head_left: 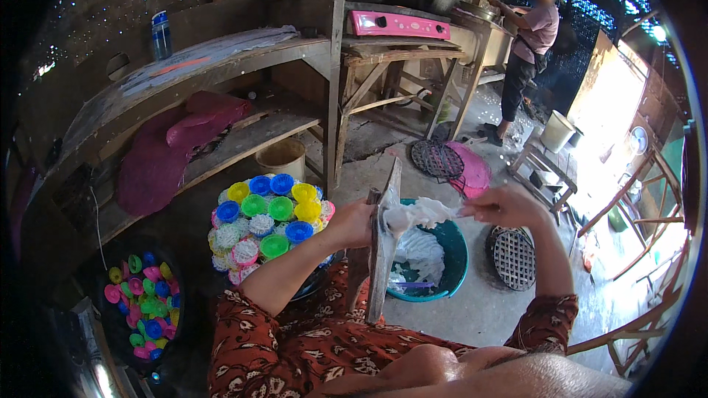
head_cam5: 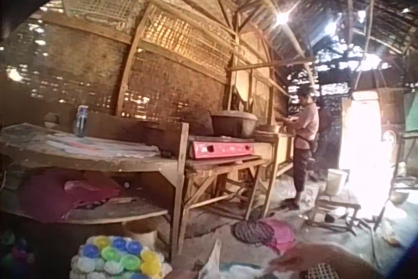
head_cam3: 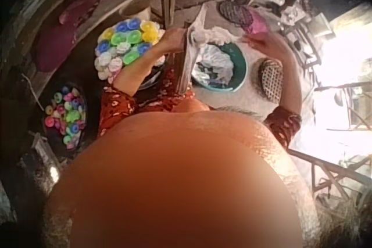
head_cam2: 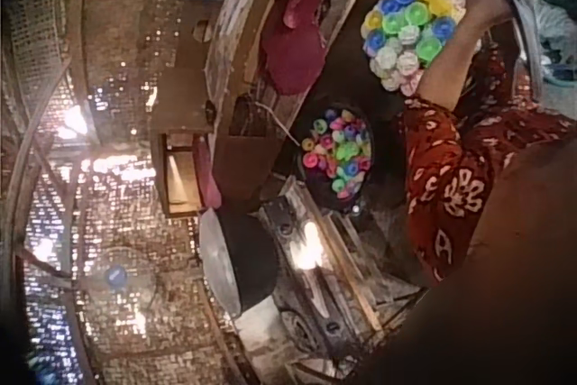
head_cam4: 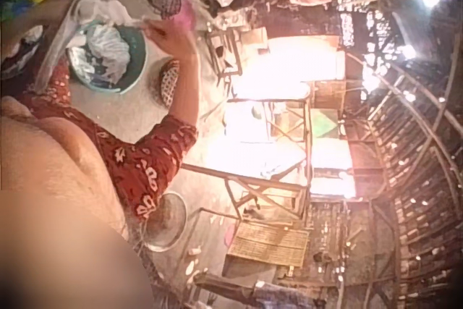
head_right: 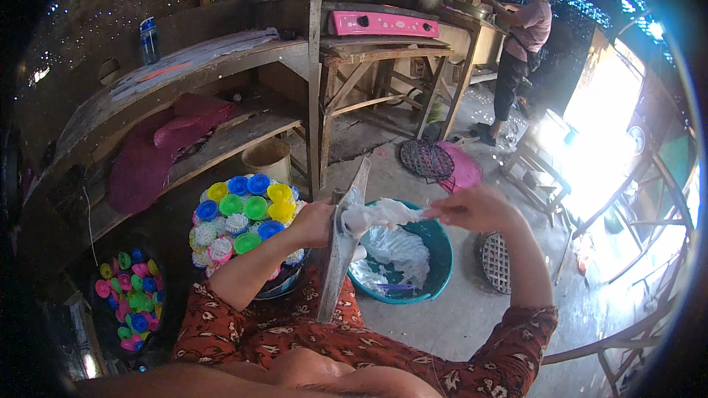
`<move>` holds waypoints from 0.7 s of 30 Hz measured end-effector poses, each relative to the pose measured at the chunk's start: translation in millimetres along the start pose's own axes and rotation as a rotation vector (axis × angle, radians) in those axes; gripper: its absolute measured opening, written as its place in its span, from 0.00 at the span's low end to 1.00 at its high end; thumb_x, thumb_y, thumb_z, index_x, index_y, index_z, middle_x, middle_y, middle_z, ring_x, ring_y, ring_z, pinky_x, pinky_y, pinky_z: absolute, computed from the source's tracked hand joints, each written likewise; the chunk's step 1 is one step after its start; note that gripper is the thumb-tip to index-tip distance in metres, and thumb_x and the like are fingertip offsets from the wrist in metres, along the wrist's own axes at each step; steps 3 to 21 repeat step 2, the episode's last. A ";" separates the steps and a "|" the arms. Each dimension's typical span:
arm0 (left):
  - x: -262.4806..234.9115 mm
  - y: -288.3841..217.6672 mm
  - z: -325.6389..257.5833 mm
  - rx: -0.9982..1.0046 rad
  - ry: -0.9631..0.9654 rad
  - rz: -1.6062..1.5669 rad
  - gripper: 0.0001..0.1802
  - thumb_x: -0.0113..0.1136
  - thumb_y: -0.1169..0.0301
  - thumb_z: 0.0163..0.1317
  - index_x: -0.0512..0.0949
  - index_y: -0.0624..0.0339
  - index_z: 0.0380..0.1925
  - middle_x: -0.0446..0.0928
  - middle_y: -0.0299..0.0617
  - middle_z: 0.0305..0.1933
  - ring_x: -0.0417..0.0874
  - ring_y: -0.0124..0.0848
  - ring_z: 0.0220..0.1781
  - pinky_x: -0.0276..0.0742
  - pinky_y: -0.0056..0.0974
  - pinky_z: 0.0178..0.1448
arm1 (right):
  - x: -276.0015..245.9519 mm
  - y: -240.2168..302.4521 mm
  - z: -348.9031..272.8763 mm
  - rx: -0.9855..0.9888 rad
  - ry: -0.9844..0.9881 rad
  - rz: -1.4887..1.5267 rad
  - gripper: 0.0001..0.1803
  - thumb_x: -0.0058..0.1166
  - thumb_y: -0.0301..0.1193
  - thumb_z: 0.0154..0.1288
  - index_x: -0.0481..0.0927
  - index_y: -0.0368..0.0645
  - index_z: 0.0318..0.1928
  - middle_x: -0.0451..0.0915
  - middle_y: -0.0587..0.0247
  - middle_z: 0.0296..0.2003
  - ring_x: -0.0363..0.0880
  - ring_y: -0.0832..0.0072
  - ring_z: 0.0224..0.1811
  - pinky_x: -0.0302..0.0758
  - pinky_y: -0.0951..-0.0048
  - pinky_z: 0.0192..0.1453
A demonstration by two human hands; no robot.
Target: The person uses a wooden mold to wrap white cotton candy around a central rod, then places colorful plastic caps onto the finished rolls. The process is repeated multiple times, with the person picking up cotton candy, wrapping it, and capping each roll.
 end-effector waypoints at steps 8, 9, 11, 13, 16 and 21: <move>5.0 -9.5 3.9 -0.010 0.061 0.083 0.23 0.61 0.53 0.47 0.80 0.57 0.39 0.77 0.56 0.42 0.77 0.53 0.46 0.74 0.49 0.49 | -21.1 31.3 11.0 -0.034 -0.032 -0.238 0.20 0.57 0.40 0.56 0.80 0.47 0.49 0.83 0.63 0.37 0.81 0.67 0.37 0.75 0.69 0.40; 5.0 -9.5 3.9 -0.010 0.061 0.083 0.23 0.61 0.53 0.47 0.80 0.57 0.39 0.77 0.56 0.42 0.77 0.53 0.46 0.74 0.49 0.49 | -21.1 31.3 11.0 -0.034 -0.032 -0.238 0.20 0.57 0.40 0.56 0.80 0.47 0.49 0.83 0.63 0.37 0.81 0.67 0.37 0.75 0.69 0.40; 5.0 -9.5 3.9 -0.010 0.061 0.083 0.23 0.61 0.53 0.47 0.80 0.57 0.39 0.77 0.56 0.42 0.77 0.53 0.46 0.74 0.49 0.49 | -21.1 31.3 11.0 -0.034 -0.032 -0.238 0.20 0.57 0.40 0.56 0.80 0.47 0.49 0.83 0.63 0.37 0.81 0.67 0.37 0.75 0.69 0.40; 5.0 -9.5 3.9 -0.010 0.061 0.083 0.23 0.61 0.53 0.47 0.80 0.57 0.39 0.77 0.56 0.42 0.77 0.53 0.46 0.74 0.49 0.49 | -21.1 31.3 11.0 -0.034 -0.032 -0.238 0.20 0.57 0.40 0.56 0.80 0.47 0.49 0.83 0.63 0.37 0.81 0.67 0.37 0.75 0.69 0.40; 5.0 -9.5 3.9 -0.010 0.061 0.083 0.23 0.61 0.53 0.47 0.80 0.57 0.39 0.77 0.56 0.42 0.77 0.53 0.46 0.74 0.49 0.49 | -21.1 31.3 11.0 -0.034 -0.032 -0.238 0.20 0.57 0.40 0.56 0.80 0.47 0.49 0.83 0.63 0.37 0.81 0.67 0.37 0.75 0.69 0.40; 5.0 -9.5 3.9 -0.010 0.061 0.083 0.23 0.61 0.53 0.47 0.80 0.57 0.39 0.77 0.56 0.42 0.77 0.53 0.46 0.74 0.49 0.49 | -21.1 31.3 11.0 -0.034 -0.032 -0.238 0.20 0.57 0.40 0.56 0.80 0.47 0.49 0.83 0.63 0.37 0.81 0.67 0.37 0.75 0.69 0.40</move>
Point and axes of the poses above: each hand's wrist, its own z-axis towards the middle knuckle, its own x-axis out of the palm, y = z × x, the point moved 6 cm from there along z, towards the middle knuckle
